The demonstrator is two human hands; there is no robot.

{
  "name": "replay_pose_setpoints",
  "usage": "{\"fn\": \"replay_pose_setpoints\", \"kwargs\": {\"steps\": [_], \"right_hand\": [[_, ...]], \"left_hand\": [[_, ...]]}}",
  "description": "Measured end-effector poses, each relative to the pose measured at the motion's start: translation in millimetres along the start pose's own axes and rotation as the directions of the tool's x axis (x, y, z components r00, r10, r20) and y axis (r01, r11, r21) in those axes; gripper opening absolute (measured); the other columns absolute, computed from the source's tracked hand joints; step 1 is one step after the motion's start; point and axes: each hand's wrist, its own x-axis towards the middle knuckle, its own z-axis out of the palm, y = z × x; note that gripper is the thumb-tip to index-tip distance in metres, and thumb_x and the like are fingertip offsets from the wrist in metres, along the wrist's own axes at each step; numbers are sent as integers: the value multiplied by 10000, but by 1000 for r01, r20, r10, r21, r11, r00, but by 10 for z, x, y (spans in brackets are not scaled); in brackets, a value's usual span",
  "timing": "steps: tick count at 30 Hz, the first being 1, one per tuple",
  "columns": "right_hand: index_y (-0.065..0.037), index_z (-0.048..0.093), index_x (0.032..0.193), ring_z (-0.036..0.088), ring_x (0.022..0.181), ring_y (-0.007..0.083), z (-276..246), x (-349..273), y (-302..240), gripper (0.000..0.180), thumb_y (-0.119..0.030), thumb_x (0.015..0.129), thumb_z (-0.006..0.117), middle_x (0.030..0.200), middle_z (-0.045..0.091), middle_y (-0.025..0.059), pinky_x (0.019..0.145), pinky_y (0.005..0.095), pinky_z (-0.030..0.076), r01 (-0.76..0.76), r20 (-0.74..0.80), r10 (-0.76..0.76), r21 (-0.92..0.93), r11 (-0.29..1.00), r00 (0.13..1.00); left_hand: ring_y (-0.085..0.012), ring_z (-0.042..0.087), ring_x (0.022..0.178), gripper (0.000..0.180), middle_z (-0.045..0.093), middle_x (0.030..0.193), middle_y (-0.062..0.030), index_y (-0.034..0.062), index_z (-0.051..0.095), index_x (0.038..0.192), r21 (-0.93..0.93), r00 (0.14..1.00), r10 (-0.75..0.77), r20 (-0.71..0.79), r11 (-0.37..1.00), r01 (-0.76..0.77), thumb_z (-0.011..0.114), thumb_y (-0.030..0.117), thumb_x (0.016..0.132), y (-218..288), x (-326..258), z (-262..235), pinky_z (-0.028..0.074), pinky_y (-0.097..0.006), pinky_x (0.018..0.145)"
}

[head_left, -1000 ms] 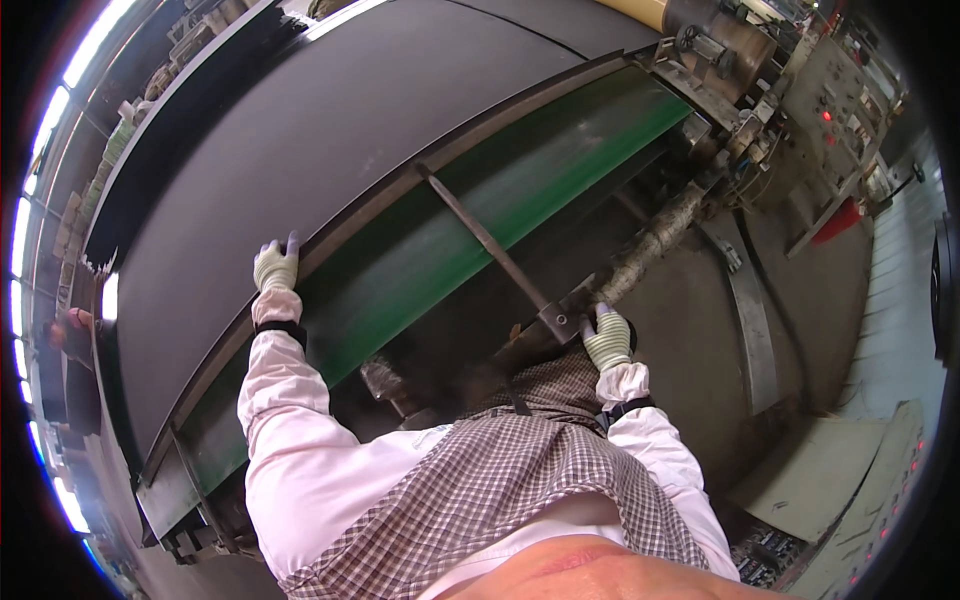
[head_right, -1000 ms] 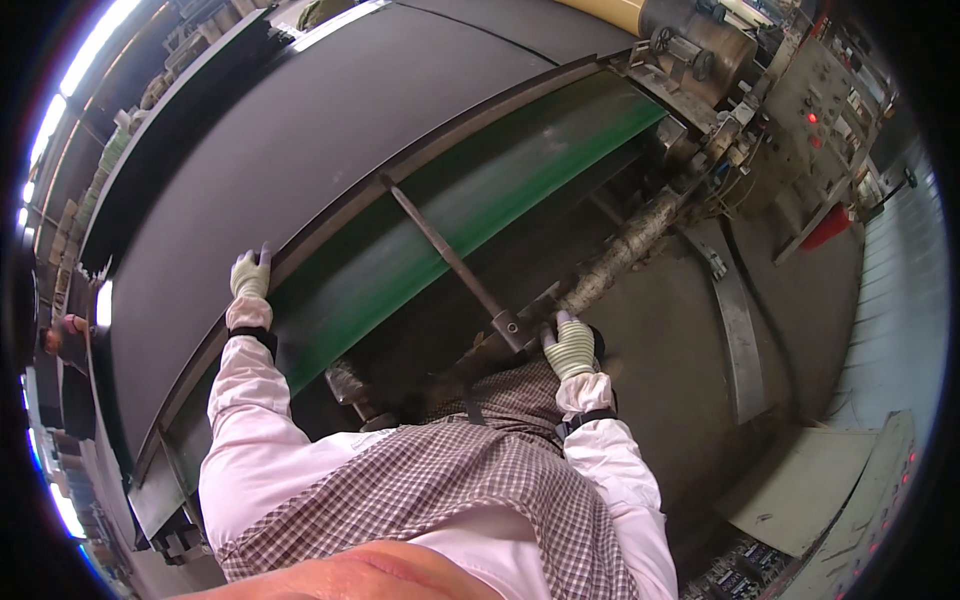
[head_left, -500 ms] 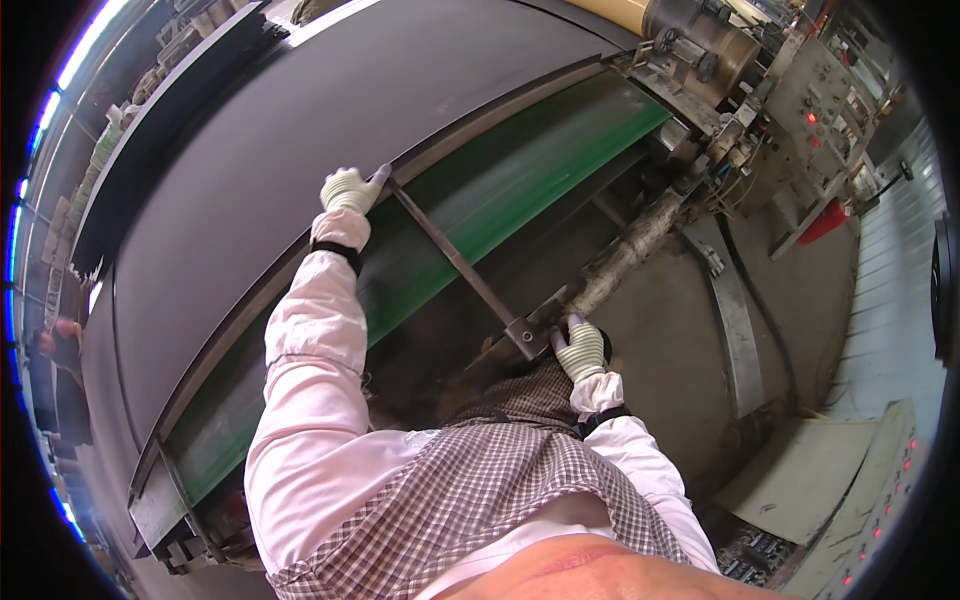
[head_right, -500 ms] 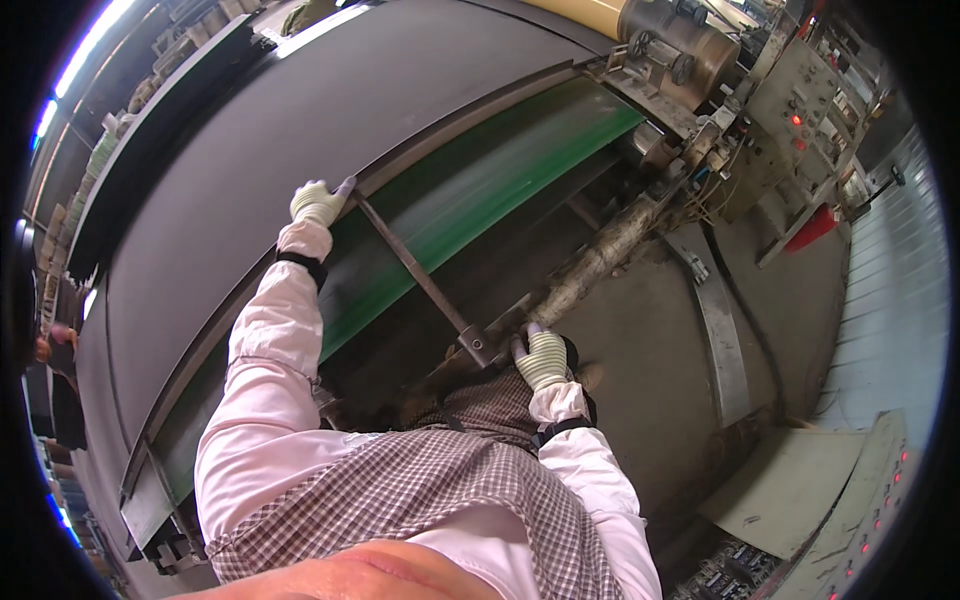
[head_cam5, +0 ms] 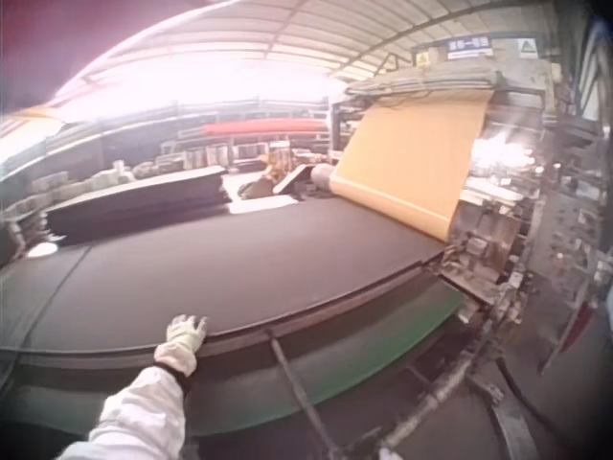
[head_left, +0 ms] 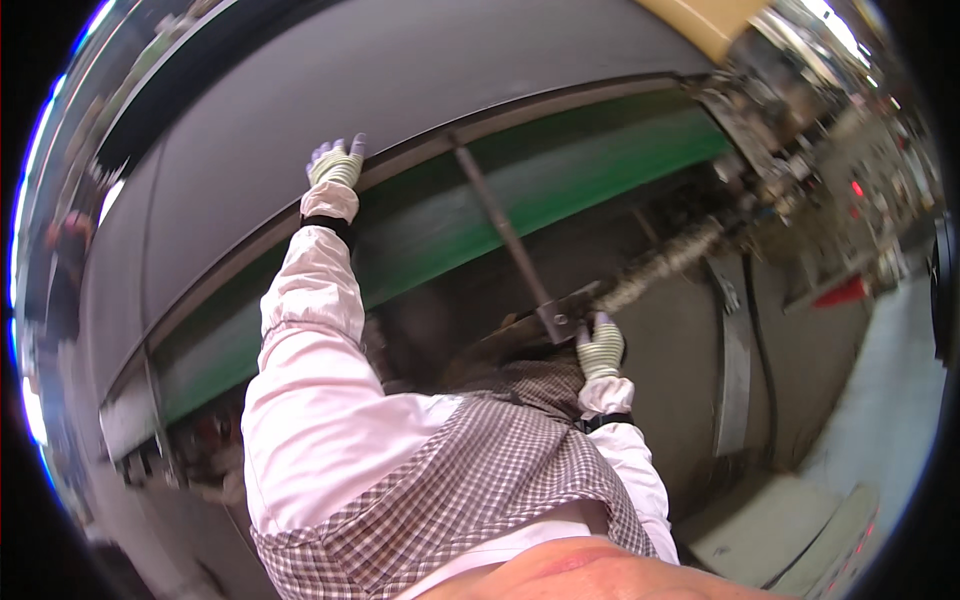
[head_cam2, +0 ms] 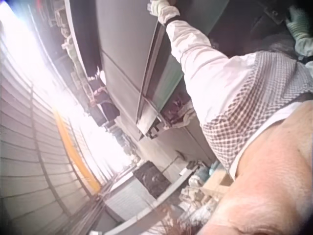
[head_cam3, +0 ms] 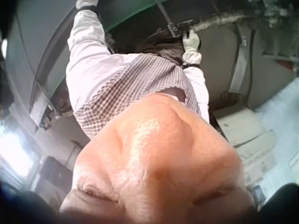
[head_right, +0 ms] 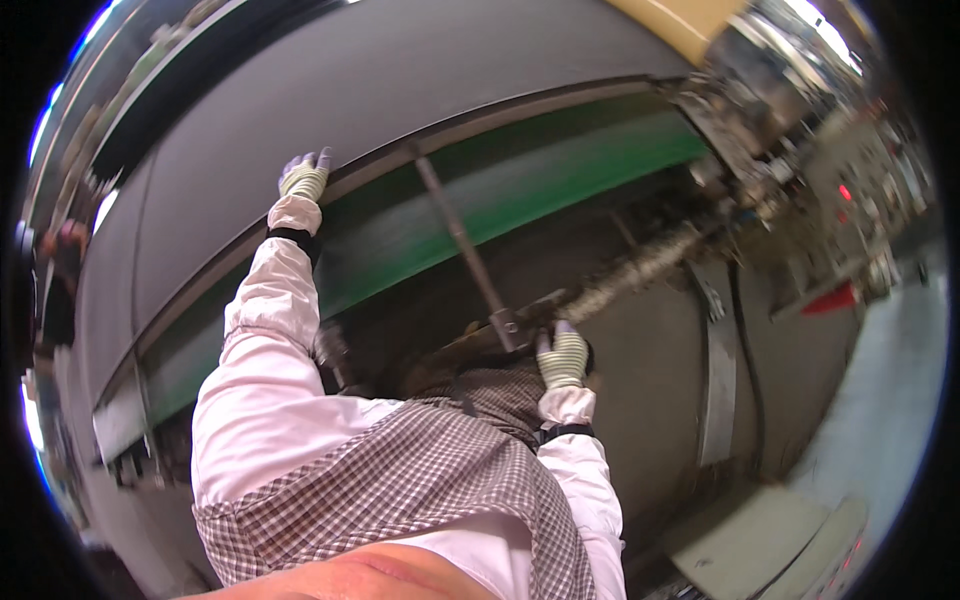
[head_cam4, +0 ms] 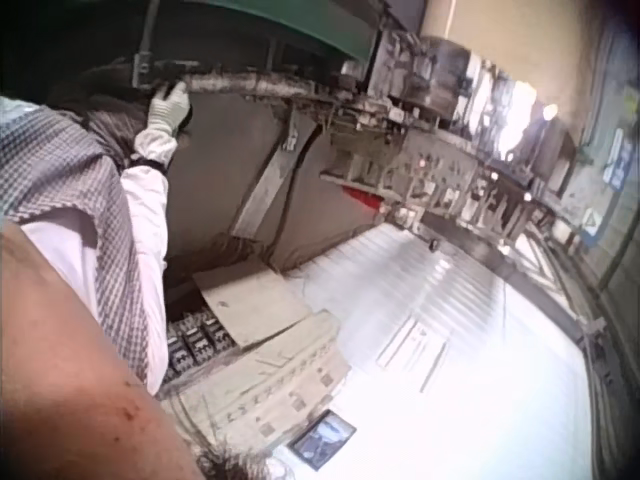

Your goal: Manually guiding and smoothing black material on a large industrial conveyor or roller machine.

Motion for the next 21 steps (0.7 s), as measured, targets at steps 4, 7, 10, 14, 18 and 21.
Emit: {"fn": "replay_pose_setpoints", "kwargs": {"steps": [4, 7, 10, 14, 18, 21], "right_hand": [[-32, 588, 886, 593, 738, 415, 56, 2, 44, 201, -225, 839, 620, 791, 624, 208, 667, 502, 462, 27, 4, -27, -55, 998, 1000], [-17, 581, 910, 589, 774, 426, 93, -8, 90, 245, -248, 845, 627, 842, 622, 225, 687, 499, 459, 1, -19, -2, -81, 997, 1000], [16, 585, 961, 587, 802, 442, 126, -22, 158, 314, -270, 841, 639, 878, 618, 246, 714, 495, 466, 32, -56, -39, -120, 992, 998], [43, 579, 1089, 584, 906, 453, 158, -77, 284, 433, -297, 831, 654, 998, 611, 281, 801, 490, 470, -30, -19, 28, -131, 991, 999], [56, 544, 1187, 561, 1002, 464, 182, -129, 399, 535, -320, 824, 659, 1105, 587, 303, 893, 495, 450, -6, -9, 4, -233, 973, 1000], [60, 532, 1210, 552, 1025, 469, 193, -138, 435, 565, -329, 821, 659, 1132, 577, 311, 920, 496, 442, -51, 32, 59, -213, 976, 998]], "left_hand": [[-319, 404, 1317, 698, 452, 1408, -157, 141, 485, 1366, 91, 925, -379, 27, 923, 375, 299, 644, 920, -1583, -337, -359, 296, -441, 1099], [-309, 568, 1142, 571, 616, 1208, -131, 105, 622, 1181, 222, 969, -245, -33, 944, 246, 259, 493, 971, -1882, -521, -463, 436, -449, 964], [-308, 583, 1086, 601, 635, 1148, -121, 88, 666, 1109, 184, 985, -135, -110, 971, 153, 274, 519, 963, -1489, -533, -318, 452, -449, 937], [-311, 555, 1130, 654, 628, 1148, -147, 75, 666, 1125, 100, 994, -39, -103, 994, 50, 317, 596, 937, -900, -402, -161, 433, -431, 963], [-337, 543, 1133, 581, 613, 1184, -154, 112, 635, 1187, -106, 930, 366, 30, 927, -361, 391, 571, 929, -913, -232, -260, 398, -412, 1009], [-330, 443, 1273, 599, 505, 1364, -136, 152, 529, 1319, -50, 999, 21, -45, 998, -23, 416, 581, 916, -1297, -164, -327, 348, -433, 1059]]}}
